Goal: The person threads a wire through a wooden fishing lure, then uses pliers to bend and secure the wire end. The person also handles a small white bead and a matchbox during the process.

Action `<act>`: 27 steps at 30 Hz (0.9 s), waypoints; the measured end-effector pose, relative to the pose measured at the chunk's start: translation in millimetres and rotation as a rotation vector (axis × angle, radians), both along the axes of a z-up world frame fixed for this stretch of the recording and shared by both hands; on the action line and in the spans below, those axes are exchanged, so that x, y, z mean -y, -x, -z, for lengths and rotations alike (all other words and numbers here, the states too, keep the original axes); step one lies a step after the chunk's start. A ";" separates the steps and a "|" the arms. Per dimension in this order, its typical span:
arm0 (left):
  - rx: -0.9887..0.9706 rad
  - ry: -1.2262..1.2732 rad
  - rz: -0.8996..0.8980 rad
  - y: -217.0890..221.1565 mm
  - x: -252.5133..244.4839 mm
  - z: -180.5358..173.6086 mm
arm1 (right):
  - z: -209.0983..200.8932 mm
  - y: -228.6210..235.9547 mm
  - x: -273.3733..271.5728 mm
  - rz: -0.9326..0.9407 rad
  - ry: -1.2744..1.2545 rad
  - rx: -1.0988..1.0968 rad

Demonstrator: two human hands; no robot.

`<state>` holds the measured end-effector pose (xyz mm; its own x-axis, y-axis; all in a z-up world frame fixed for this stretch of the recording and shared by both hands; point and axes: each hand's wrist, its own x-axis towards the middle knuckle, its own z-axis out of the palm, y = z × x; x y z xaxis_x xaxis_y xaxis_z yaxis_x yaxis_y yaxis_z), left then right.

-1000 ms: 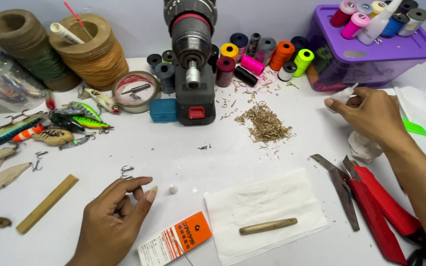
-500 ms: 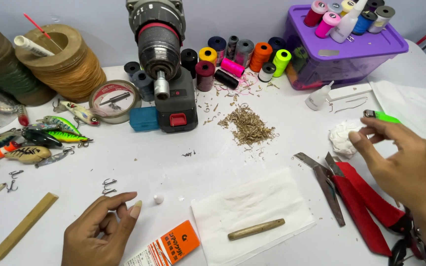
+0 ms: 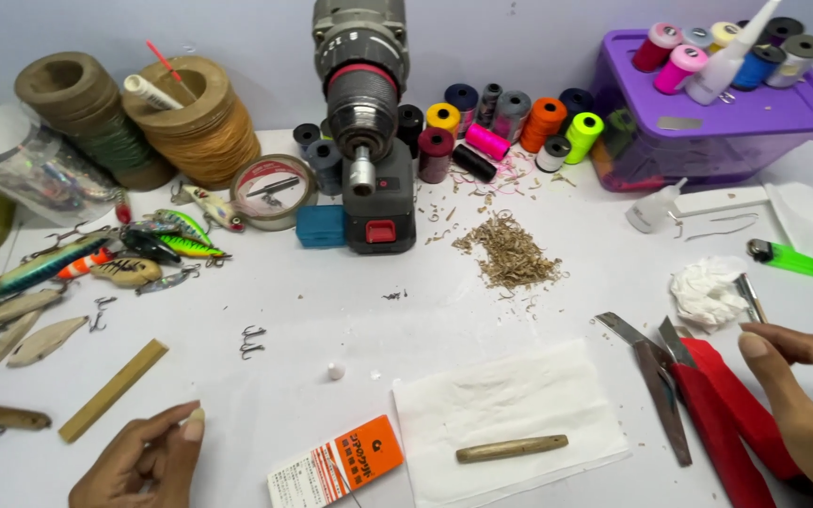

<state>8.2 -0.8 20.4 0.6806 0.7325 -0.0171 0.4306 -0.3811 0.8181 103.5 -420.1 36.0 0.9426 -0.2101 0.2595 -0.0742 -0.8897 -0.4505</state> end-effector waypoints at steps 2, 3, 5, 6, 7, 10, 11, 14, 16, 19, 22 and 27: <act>0.153 -0.034 -0.054 -0.9 3.1 0.9 | 14.6 -2.1 10.2 0.078 0.003 -0.092; 0.201 -0.085 -0.005 -0.4 -0.4 5.9 | 26.0 -3.4 20.0 0.067 -0.006 -0.096; 0.247 -0.138 0.038 0.3 -5.2 12.8 | 39.8 -8.7 33.6 0.048 -0.016 -0.102; 0.272 -0.153 0.049 0.6 -6.7 14.8 | 42.3 -12.4 37.4 0.047 -0.042 -0.153; 0.298 -0.167 0.063 0.1 -7.9 17.2 | 44.3 -15.7 41.7 0.048 -0.067 -0.203; 0.288 -0.232 0.055 -0.7 -10.2 19.9 | 46.3 -11.2 31.0 0.118 -0.222 -0.182; 0.284 -0.233 0.053 -0.4 -11.7 21.3 | 43.3 -5.6 21.2 0.115 -0.222 -0.187; 0.276 -0.302 0.087 1.4 -13.7 23.1 | 32.5 5.0 0.1 0.202 -0.300 -0.105; 0.272 -0.373 0.099 0.3 -12.4 20.9 | 22.7 2.8 -3.3 0.255 -0.197 -0.238; 0.285 -0.374 0.111 -0.3 -12.4 21.7 | 16.8 8.5 -15.5 0.162 -0.257 -0.078; 0.291 -0.403 0.117 -0.8 -12.9 22.5 | 22.6 4.8 -8.6 0.135 -0.240 -0.059; 0.289 -0.498 0.252 1.5 -25.4 24.8 | 68.1 -5.1 39.5 0.108 -0.268 -0.145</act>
<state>6.7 24.6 -4.4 0.7594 0.4220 0.4952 0.0660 -0.8072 0.5866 108.6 -459.6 -32.1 0.9342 -0.3536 0.0462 -0.2423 -0.7245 -0.6453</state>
